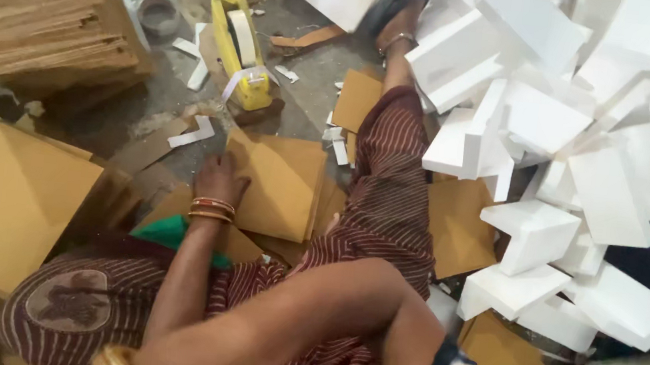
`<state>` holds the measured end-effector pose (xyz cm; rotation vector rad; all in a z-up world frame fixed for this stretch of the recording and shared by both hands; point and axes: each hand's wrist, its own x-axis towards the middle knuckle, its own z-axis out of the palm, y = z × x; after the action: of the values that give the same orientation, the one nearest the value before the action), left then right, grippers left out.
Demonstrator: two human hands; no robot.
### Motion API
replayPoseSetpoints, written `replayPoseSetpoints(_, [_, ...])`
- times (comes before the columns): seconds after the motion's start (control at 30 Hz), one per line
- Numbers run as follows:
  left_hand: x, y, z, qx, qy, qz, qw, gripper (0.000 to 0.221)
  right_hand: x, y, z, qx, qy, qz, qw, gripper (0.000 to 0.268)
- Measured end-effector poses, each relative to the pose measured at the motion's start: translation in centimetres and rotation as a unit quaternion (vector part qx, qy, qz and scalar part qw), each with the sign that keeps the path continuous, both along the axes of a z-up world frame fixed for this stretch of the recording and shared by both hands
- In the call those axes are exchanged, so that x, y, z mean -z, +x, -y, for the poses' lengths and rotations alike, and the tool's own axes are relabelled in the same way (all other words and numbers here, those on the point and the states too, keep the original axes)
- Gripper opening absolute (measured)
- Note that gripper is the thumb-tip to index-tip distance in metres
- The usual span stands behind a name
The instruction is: The person sits on the floor and assembles small cardboard boxes by inserting white foam inserts and sealing the flaps with adhesive tape. The person repeatedly picks up foam pieces, places them inside the boxes, and uses a tape dispenser to seal each box.
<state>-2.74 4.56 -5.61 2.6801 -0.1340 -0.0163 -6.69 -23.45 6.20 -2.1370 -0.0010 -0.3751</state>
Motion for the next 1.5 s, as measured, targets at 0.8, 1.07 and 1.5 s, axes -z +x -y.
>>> replayPoseSetpoints(0.8, [1.5, 3.1, -0.5, -0.098, -0.24, 0.0, 0.966, 0.076, -13.8, -6.5, 20.1, 0.178, -0.362, -0.057, 0.913, 0.061])
replayPoseSetpoints(1.07, [0.8, 5.2, -0.5, -0.072, -0.401, -0.093, 0.908, 0.028, -13.4, -2.1, 7.9, -0.235, -0.189, -0.066, 0.951, 0.051])
replayPoseSetpoints(1.5, [-4.0, 4.8, 1.0, 0.069, -0.455, -0.264, 0.848, 0.066, -2.9, 5.1, -0.5, -0.31, -0.349, 0.01, 0.885, 0.042])
